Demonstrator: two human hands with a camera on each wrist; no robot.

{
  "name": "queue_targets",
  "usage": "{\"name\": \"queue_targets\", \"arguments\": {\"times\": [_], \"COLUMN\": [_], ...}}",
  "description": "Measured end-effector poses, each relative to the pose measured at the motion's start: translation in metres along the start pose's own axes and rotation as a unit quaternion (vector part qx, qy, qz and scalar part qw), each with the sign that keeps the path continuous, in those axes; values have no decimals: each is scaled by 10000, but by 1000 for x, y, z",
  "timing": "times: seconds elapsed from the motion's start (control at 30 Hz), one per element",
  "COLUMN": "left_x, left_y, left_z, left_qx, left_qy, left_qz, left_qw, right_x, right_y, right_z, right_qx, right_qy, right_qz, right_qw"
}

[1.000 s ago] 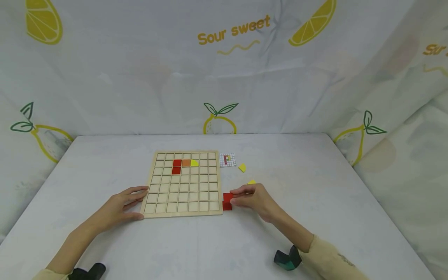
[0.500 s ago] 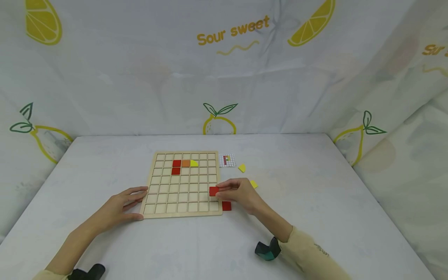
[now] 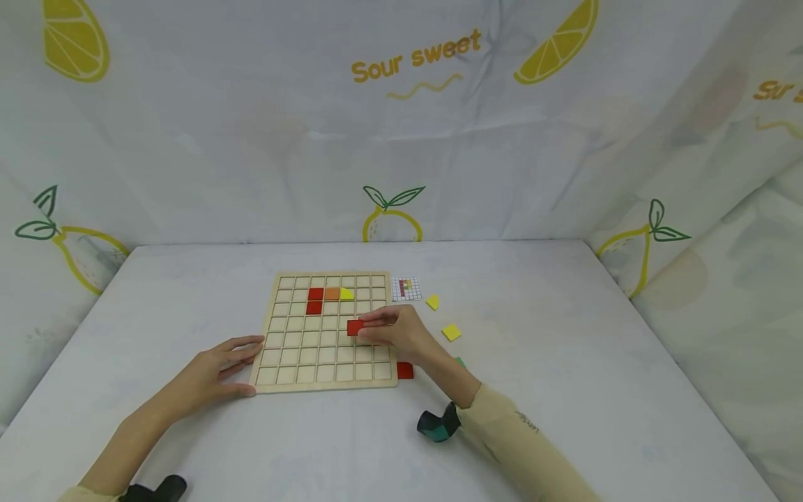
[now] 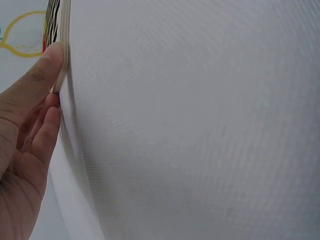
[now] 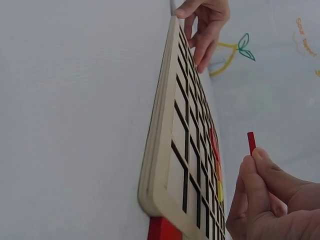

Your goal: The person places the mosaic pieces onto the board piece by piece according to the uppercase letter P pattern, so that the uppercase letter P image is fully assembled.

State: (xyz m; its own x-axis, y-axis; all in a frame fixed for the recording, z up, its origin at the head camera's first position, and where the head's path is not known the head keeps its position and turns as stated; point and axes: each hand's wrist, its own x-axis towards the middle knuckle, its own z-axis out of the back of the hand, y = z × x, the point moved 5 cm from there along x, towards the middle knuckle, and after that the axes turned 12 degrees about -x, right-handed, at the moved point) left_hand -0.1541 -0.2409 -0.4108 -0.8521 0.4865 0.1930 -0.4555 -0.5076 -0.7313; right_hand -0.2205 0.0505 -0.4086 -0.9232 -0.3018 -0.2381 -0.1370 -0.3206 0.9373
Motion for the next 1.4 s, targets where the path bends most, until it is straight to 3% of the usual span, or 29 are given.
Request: {"name": "queue_targets", "arguments": {"times": [0.13,0.37,0.6,0.77,1.07,1.23,1.4], "left_x": [1,1,-1,-3,-5,-6,-5], "left_y": [0,0,1,1,2,1,2], "left_z": [1,0,1,0,-3,-5,-2], "left_qx": [82,53,193,143,122,57,90], "left_qy": [-27,88,-89,-188,-127,-155,-162], "left_qz": [6,375,85,-229,-231,-480,-501], "left_qw": [10000,9992,9997,9995,9996,9987,9986], "right_x": [12,26,36,38,38,38,41], "right_y": [5,6,9,10,9,9,11], "right_z": [-8,-20,-30,-30,-32,-33,-35], "right_qx": [232,-329,-459,-580,-774,-933,-1155], "right_qy": [69,-112,-267,-388,-499,-607,-706], "right_qz": [-107,36,252,157,146,85,164], "right_qw": [9997,9994,9983,9974,9956,9937,9907]}}
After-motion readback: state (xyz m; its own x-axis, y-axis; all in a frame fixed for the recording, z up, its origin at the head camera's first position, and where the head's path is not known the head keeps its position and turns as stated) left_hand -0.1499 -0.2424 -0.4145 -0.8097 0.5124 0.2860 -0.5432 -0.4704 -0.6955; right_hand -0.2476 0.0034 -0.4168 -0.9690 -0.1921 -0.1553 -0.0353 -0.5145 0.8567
